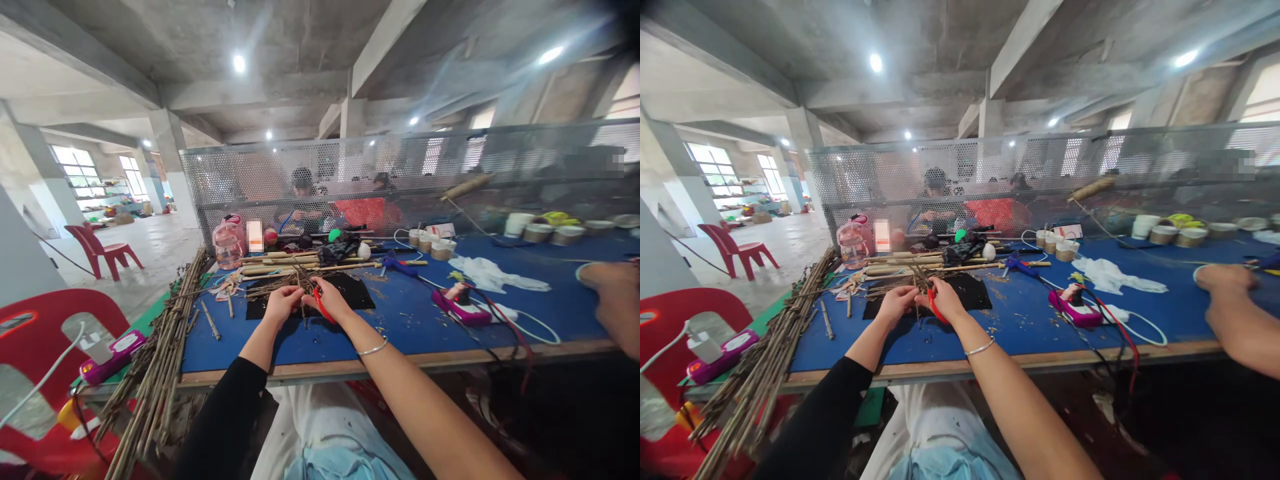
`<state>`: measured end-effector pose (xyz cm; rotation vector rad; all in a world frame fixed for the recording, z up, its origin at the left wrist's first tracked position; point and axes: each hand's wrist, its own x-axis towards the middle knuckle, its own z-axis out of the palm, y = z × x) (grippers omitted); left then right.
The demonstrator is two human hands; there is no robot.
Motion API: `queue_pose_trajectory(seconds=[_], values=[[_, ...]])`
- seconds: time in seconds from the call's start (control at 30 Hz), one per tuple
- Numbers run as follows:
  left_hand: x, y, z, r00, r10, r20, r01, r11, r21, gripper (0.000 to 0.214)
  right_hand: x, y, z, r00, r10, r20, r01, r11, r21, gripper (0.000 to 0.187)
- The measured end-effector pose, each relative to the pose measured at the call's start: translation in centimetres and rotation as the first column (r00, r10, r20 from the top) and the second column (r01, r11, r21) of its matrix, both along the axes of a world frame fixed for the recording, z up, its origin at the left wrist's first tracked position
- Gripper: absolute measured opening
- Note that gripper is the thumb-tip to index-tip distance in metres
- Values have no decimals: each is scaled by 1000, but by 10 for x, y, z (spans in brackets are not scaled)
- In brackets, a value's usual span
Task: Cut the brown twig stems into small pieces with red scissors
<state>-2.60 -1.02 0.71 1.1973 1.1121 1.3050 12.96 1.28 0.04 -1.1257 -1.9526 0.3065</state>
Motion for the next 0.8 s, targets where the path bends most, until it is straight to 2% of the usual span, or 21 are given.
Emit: queue_pose_trajectory(seconds=[0.23,0.57,0.8], values=[[5,0,-2,998,-3,-55,4,1000,19,36,-1,-1,0,999,28,-23,-29,1000,-8,60],[7,-2,-2,999,-49,-18,50,998,42,31,-6,-10,6,997,62,-37,-62,998,-12,51],[7,-1,-3,999,-45,-15,46,998,46,34,-5,-6,4,1000,9,6,-9,1000,-28,47]])
